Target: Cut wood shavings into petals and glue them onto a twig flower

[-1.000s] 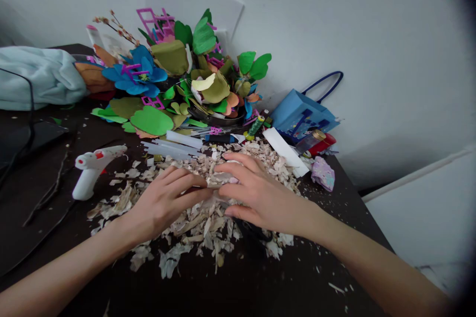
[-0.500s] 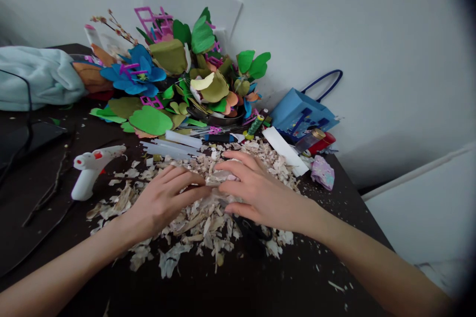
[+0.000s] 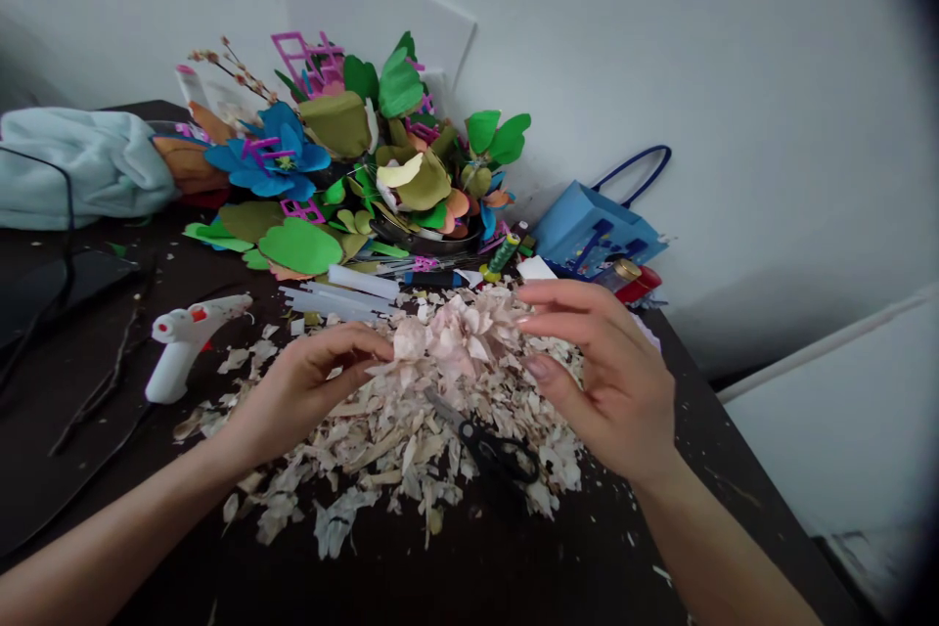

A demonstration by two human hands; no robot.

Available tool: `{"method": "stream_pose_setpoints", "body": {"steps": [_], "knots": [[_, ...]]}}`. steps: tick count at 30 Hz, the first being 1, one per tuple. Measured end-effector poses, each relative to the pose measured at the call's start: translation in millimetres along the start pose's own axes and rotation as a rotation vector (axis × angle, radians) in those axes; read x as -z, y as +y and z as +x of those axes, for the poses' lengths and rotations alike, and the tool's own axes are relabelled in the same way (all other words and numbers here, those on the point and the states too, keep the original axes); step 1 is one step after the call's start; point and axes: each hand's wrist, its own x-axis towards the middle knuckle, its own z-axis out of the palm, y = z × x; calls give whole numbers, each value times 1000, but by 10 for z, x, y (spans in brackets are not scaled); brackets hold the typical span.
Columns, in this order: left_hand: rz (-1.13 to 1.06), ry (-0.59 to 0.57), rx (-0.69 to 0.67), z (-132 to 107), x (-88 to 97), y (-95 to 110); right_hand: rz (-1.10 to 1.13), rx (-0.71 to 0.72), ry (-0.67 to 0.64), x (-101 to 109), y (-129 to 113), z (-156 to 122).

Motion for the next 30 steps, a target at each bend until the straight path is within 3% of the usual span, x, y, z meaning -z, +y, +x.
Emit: {"method": "stream_pose_setpoints", "body": {"steps": [4, 9, 13, 17, 25, 30], "knots": [[-115, 38, 117, -3, -8, -103, 83, -39, 106, -73, -2, -143], [-210, 50, 189, 4, -32, -155, 113, -33, 39, -147, 19, -128], [-151, 59, 167, -9, -54, -152, 58, -2, -26, -155, 3, 24], [1, 12, 105, -26, -57, -98, -14, 17, -203, -201, 7, 249], [159, -39, -13, -28, -48, 65, 61, -169, -758, -345, 111, 643], [176, -69, -37, -32, -61, 72, 150, -199, -923, -382, 92, 777]]}}
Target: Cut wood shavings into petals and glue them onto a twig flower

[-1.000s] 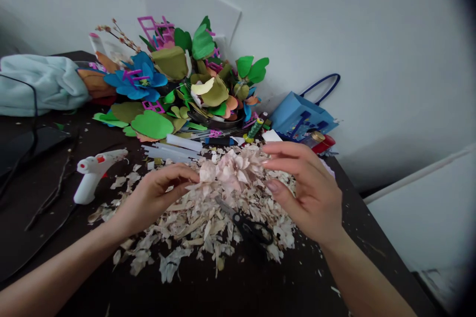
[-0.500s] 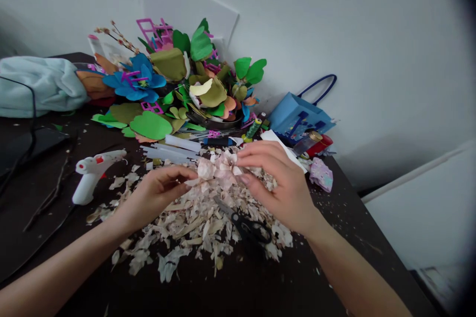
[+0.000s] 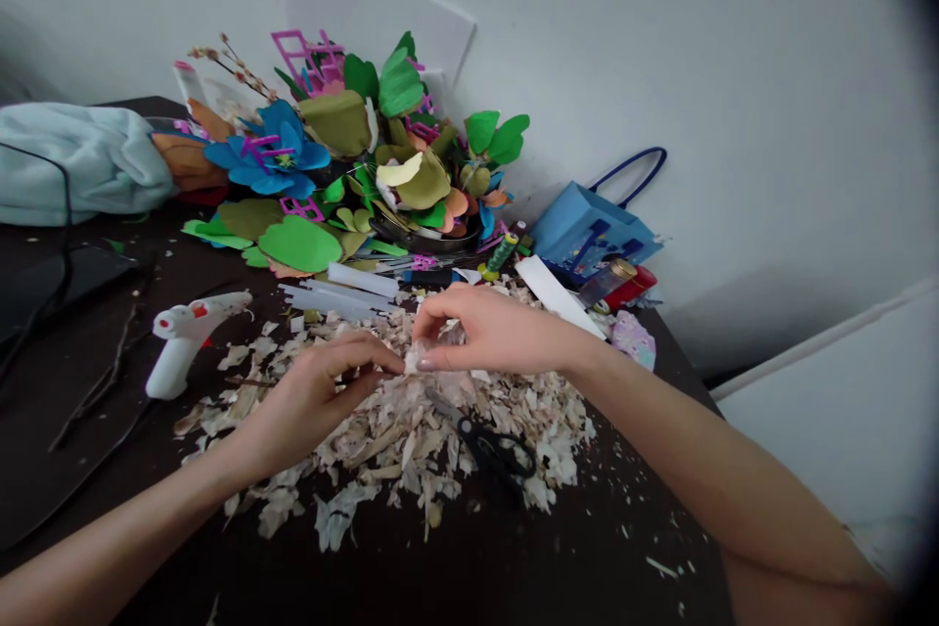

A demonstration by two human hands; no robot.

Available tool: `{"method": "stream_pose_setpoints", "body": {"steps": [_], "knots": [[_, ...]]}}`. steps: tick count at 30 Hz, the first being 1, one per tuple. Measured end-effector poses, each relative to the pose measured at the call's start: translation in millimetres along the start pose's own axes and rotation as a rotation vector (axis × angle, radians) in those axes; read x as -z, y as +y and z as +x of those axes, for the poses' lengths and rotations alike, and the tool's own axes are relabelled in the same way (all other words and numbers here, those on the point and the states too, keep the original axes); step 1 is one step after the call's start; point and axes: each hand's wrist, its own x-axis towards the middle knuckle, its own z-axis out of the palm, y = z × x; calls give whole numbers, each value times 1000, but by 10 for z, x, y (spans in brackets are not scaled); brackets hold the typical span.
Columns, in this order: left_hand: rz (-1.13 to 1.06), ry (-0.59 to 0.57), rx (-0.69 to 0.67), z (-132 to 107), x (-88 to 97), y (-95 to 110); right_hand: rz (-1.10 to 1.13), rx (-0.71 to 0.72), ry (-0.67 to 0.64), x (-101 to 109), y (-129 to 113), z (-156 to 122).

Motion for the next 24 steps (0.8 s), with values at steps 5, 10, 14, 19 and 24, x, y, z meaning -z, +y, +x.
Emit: {"method": "stream_pose_setpoints", "body": {"steps": [5, 10, 14, 19, 24], "knots": [[-9, -33, -3, -3, -4, 12, 16, -47, -91, 44, -39, 54], [-22, -46, -6, 4, -4, 22, 21, 15, -148, 8, 19, 109], [-17, -52, -20, 7, -5, 12, 19, 26, -163, -37, 40, 137], [-11, -46, -21, 8, -9, 5, 88, 66, -179, -87, 77, 164], [-9, -42, -23, 10, -23, 1, 105, 40, -197, -92, 66, 173]]}}
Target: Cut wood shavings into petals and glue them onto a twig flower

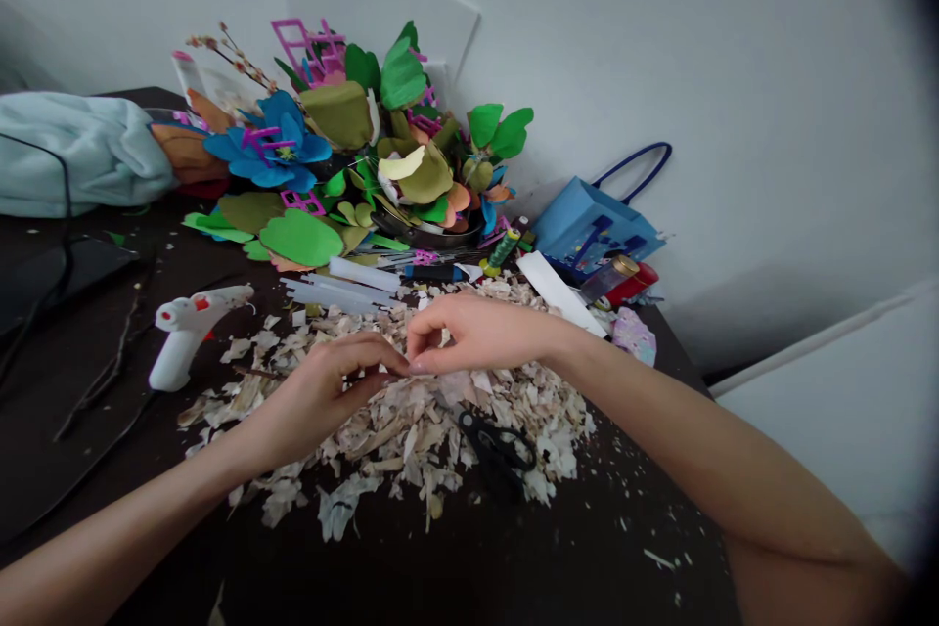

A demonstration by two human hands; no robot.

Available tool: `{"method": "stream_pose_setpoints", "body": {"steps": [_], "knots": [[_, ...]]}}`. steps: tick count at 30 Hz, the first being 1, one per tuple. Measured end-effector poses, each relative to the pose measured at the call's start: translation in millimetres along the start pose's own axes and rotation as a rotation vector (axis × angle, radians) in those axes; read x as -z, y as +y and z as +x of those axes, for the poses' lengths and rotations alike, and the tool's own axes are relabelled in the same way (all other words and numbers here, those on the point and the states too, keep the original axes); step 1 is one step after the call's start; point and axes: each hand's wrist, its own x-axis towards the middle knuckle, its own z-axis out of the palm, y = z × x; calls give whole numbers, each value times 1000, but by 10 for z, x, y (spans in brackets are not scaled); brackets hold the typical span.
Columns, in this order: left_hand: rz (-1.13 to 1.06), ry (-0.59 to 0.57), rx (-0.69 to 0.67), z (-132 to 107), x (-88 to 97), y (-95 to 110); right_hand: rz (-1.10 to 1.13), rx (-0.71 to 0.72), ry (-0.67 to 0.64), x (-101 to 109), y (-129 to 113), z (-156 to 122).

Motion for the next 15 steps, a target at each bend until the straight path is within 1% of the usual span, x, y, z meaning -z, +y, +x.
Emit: {"method": "stream_pose_setpoints", "body": {"steps": [4, 8, 15], "knots": [[2, 0, 7, -2, -3, -2, -14, -27, -20, 6, -27, 19], [11, -10, 13, 4, 1, -1, -24, -26, -46, -6, -16, 61], [2, -48, 81, 7, 10, 12, -22, -20, -66, -16, 0, 88]]}}
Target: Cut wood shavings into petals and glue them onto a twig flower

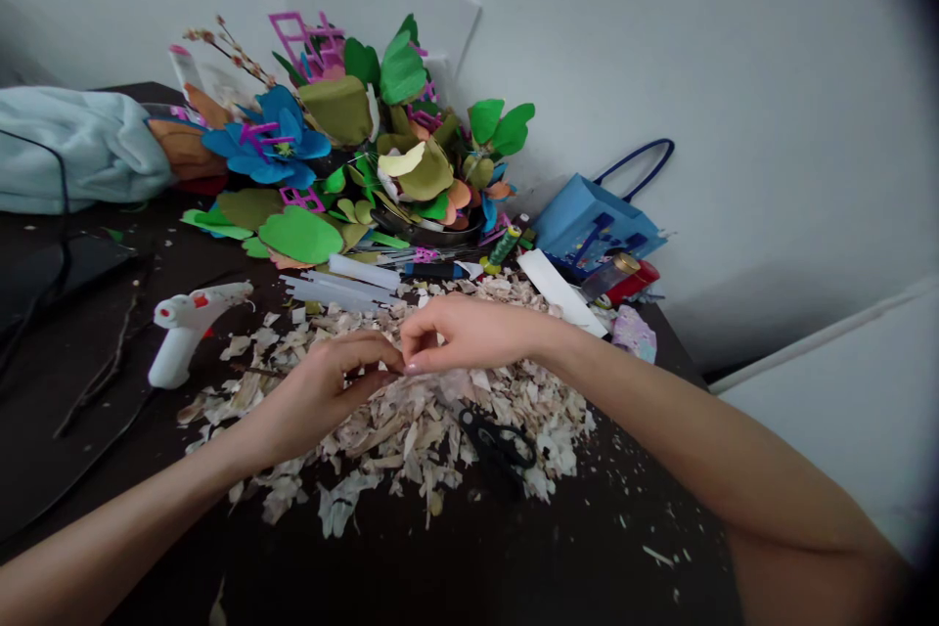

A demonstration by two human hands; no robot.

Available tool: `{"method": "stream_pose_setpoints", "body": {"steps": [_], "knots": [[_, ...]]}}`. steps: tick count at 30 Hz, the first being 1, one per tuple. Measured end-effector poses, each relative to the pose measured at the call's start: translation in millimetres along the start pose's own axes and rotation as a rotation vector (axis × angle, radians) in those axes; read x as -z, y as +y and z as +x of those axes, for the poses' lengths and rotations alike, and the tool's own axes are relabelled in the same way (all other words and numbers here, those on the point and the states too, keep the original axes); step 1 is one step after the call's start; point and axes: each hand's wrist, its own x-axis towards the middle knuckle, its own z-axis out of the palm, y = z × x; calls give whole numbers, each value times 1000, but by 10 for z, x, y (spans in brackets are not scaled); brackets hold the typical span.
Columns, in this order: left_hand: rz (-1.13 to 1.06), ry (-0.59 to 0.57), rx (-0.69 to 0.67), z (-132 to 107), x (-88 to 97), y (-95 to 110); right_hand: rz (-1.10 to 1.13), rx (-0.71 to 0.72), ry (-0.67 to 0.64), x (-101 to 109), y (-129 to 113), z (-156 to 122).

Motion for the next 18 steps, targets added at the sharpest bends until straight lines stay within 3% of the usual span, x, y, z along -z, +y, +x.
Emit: {"method": "stream_pose_setpoints", "body": {"steps": [12, 14, 18], "knots": [[-99, -1, 92, -10, -29, -121, 42, -15, 133, -19, 52, -74], [-157, -10, 136, -7, -36, -156, 9, -14, 218, -28, 57, -89], [-378, 5, 248, 19, -49, -211, 8, -6, 545, 30, 46, -214]]}}
